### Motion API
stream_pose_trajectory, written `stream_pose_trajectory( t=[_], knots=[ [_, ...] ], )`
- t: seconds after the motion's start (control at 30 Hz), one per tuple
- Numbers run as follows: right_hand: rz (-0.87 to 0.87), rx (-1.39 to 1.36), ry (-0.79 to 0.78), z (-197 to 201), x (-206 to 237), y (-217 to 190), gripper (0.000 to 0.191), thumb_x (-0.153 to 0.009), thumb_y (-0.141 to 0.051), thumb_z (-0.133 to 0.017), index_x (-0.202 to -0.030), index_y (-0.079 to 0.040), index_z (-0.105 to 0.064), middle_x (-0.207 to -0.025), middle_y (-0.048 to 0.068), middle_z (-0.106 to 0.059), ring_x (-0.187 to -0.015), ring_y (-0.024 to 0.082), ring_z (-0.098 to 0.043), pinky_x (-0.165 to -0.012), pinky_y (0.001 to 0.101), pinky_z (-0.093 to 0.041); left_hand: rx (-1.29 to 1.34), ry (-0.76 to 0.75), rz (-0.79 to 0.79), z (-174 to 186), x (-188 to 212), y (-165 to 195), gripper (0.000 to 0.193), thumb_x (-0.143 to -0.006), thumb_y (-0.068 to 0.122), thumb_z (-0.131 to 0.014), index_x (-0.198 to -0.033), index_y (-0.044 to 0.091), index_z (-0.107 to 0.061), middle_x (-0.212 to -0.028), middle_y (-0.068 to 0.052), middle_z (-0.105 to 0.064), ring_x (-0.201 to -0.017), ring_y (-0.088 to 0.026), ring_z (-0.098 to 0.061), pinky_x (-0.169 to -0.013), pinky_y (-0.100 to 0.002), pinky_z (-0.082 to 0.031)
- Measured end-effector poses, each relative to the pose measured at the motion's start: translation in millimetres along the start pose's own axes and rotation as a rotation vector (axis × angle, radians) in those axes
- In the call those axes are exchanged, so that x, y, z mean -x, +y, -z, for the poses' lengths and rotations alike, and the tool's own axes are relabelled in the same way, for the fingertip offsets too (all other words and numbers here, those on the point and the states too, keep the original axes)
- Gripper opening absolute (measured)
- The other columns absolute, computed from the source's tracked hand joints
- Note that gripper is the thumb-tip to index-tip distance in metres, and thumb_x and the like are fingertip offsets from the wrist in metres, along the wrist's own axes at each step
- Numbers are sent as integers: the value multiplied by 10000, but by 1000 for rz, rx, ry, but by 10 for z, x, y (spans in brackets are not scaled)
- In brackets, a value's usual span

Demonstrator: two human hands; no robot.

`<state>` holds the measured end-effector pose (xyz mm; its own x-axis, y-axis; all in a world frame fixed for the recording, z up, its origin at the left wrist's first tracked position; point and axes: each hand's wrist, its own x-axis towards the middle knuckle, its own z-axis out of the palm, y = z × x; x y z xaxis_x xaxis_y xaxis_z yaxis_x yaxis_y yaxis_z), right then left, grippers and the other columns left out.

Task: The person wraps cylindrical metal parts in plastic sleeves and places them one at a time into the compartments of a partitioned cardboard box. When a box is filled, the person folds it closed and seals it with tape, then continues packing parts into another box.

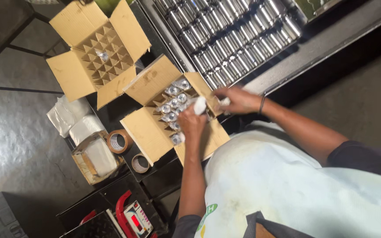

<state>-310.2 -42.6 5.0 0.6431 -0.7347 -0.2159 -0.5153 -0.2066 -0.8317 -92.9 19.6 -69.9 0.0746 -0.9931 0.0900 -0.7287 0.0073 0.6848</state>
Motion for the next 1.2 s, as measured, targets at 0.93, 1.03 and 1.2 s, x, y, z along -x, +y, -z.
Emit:
stream_pose_trajectory(
  t=[0.93, 1.03, 1.2],
  knots=[
    [-183, -659, 62, -238, -17, 44, 431, -1090, -352, -513, -1016, 33, -691, -792, 97, -612, -660, 158, -584, -594, 313, -508, 174, 193, -71, 553, 291, 481, 207, -958, 134, -688, -1125, 14, -708, -958, -185, -744, -847, -303, -736, -726, -402, -587],
    [281, 186, 201, -266, -80, -200, 369, -864, -269, -720, -1070, 35, -687, -907, 105, -671, -797, 239, -667, -688, 384, -557, 302, 18, 104, 502, 447, 317, 230, -889, 80, -659, -1097, 4, -720, -886, -168, -755, -767, -270, -721, -642, -380, -571],
    [329, -222, 90, -606, -354, -305, 341, -1002, -117, -630, -1302, 43, -602, -1192, 143, -654, -1080, 276, -638, -908, 401, -539, 1231, -136, 379, 406, 497, -88, 153, -1035, 113, -590, -1107, -13, -638, -877, -136, -754, -636, -157, -624, -599, -308, -529]
  ],
)
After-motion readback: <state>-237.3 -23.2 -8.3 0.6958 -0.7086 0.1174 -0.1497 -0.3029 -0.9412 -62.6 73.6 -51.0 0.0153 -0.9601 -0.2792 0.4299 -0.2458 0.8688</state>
